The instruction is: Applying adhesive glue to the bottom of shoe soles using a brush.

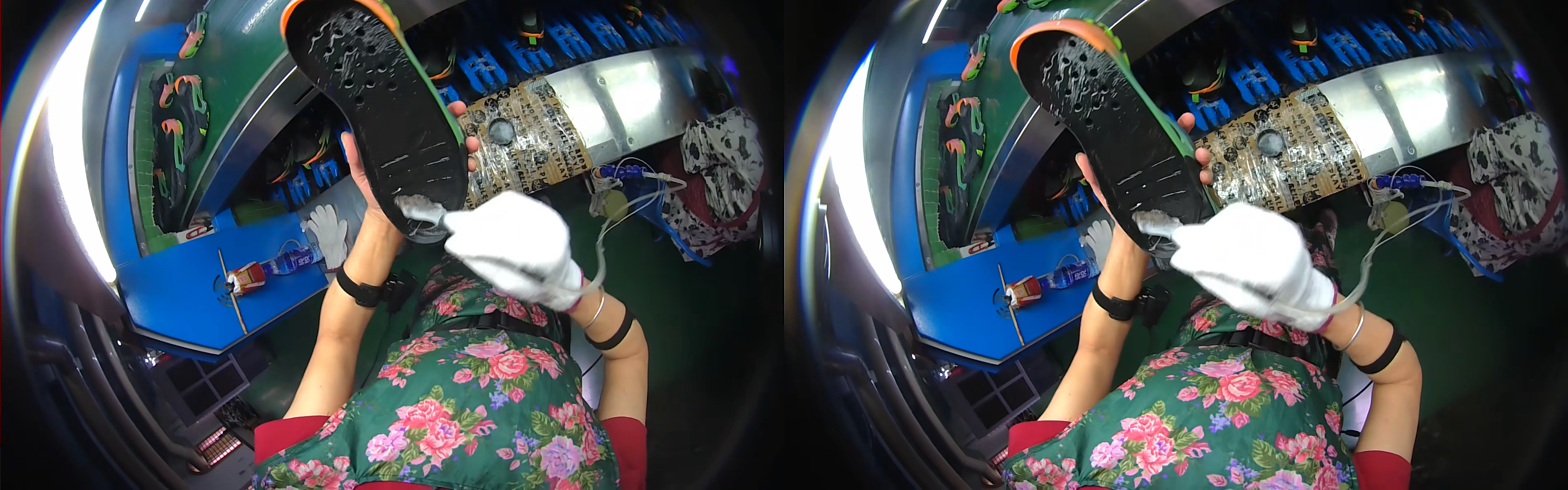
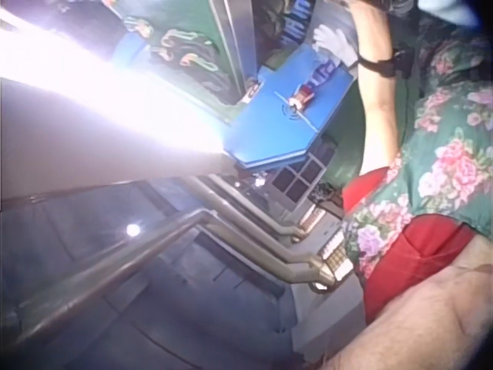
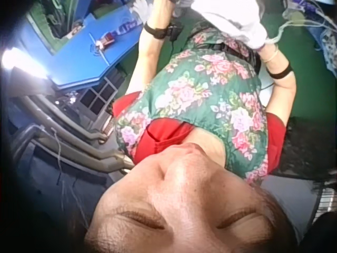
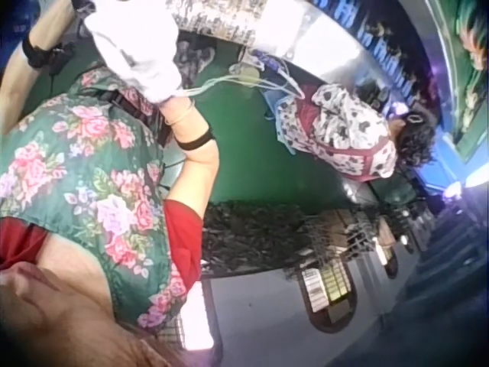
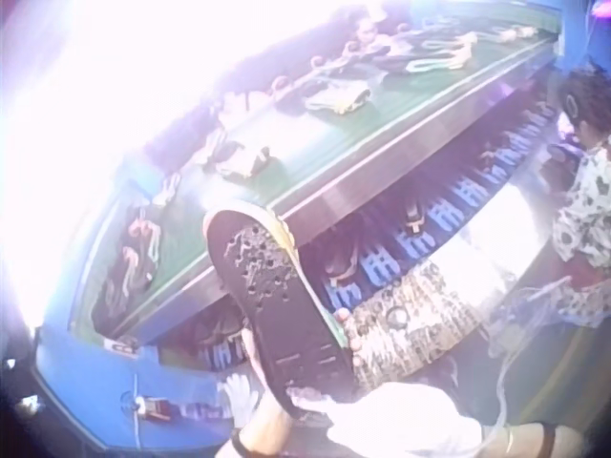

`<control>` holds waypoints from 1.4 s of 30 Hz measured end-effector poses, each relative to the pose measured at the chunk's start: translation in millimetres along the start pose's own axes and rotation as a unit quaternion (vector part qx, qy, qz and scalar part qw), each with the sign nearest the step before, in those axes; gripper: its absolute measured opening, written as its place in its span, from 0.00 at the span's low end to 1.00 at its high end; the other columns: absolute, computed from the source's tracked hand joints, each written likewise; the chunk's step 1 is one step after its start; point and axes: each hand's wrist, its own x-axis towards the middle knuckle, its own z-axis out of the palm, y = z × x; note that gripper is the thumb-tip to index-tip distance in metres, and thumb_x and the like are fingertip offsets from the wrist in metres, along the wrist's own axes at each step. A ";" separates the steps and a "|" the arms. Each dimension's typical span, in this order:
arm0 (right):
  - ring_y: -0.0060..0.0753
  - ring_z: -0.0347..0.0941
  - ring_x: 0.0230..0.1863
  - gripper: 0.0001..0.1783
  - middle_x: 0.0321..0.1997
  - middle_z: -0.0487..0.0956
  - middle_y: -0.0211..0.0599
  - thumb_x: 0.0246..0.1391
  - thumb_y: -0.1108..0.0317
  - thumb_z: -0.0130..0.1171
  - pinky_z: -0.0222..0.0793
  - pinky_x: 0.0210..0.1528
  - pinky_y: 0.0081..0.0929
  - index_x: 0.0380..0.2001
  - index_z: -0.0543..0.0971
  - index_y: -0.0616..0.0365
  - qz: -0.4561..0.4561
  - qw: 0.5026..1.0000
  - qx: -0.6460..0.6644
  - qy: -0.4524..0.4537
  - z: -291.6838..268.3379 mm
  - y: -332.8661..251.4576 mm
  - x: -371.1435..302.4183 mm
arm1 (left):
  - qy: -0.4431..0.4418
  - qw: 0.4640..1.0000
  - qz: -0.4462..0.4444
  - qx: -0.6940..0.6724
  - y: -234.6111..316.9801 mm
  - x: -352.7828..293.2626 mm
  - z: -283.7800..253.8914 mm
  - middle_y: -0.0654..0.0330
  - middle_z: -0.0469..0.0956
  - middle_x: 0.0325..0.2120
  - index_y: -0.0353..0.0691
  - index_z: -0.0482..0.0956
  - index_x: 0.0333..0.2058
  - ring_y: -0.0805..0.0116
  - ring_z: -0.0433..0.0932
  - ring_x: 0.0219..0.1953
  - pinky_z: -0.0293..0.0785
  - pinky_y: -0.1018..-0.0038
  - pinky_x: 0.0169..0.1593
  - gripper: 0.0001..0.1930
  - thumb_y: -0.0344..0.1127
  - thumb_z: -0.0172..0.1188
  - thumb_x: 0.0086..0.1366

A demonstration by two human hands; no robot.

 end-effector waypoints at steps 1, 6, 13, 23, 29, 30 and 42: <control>0.40 0.83 0.38 0.17 0.43 0.87 0.37 0.47 0.73 0.72 0.79 0.40 0.32 0.44 0.88 0.51 -0.040 0.998 -0.012 -0.044 1.6 -4.5 -2.1 | 0.001 1.000 0.007 -0.001 3.4 -2.4 -2.9 0.31 0.64 0.61 0.33 0.52 0.73 0.38 0.73 0.56 0.79 0.47 0.56 0.68 0.84 0.60 0.49; 0.38 0.84 0.38 0.12 0.42 0.88 0.34 0.48 0.73 0.73 0.79 0.42 0.34 0.39 0.89 0.51 0.102 0.975 0.181 -0.076 -7.3 -12.0 2.8 | -0.025 0.997 -0.076 0.000 16.7 -8.7 -12.3 0.38 0.59 0.69 0.38 0.53 0.74 0.31 0.73 0.59 0.76 0.41 0.60 0.59 0.82 0.48 0.60; 0.43 0.83 0.49 0.20 0.52 0.85 0.42 0.53 0.73 0.68 0.78 0.50 0.38 0.51 0.85 0.55 -0.056 0.981 -0.046 -0.179 -2.6 -6.5 -10.9 | 0.118 0.965 -0.131 0.195 34.4 -4.1 -8.3 0.36 0.60 0.70 0.40 0.54 0.74 0.32 0.70 0.63 0.73 0.41 0.62 0.53 0.75 0.50 0.64; 0.39 0.83 0.47 0.19 0.49 0.87 0.38 0.50 0.73 0.70 0.78 0.48 0.33 0.48 0.87 0.51 -0.019 0.987 -0.052 -0.149 -11.5 -13.8 -6.0 | 0.121 0.977 -0.166 0.062 46.1 -0.4 7.4 0.46 0.83 0.52 0.32 0.78 0.58 0.55 0.86 0.49 0.83 0.60 0.57 0.26 0.48 0.57 0.72; 0.34 0.83 0.42 0.21 0.49 0.87 0.39 0.54 0.71 0.69 0.79 0.44 0.30 0.53 0.84 0.54 -0.063 0.976 0.047 -0.201 -13.2 -22.0 -2.5 | 0.113 0.964 -0.235 0.049 48.4 1.6 12.9 0.49 0.86 0.46 0.33 0.81 0.53 0.60 0.88 0.44 0.86 0.65 0.50 0.20 0.42 0.60 0.71; 0.33 0.83 0.40 0.21 0.48 0.87 0.37 0.54 0.71 0.69 0.78 0.43 0.29 0.53 0.84 0.53 -0.019 0.977 0.029 -0.211 -14.4 -21.3 -4.3 | 0.128 0.961 -0.236 0.058 49.0 2.1 15.1 0.48 0.85 0.47 0.33 0.81 0.53 0.60 0.88 0.44 0.86 0.65 0.50 0.20 0.42 0.60 0.71; 0.38 0.85 0.39 0.10 0.39 0.88 0.44 0.45 0.80 0.73 0.79 0.45 0.32 0.34 0.88 0.61 0.202 0.962 0.178 -0.039 5.7 -16.3 4.8 | 0.110 0.979 -0.173 0.002 48.0 -6.6 -10.5 0.45 0.80 0.55 0.32 0.74 0.62 0.53 0.83 0.53 0.78 0.58 0.62 0.30 0.53 0.55 0.73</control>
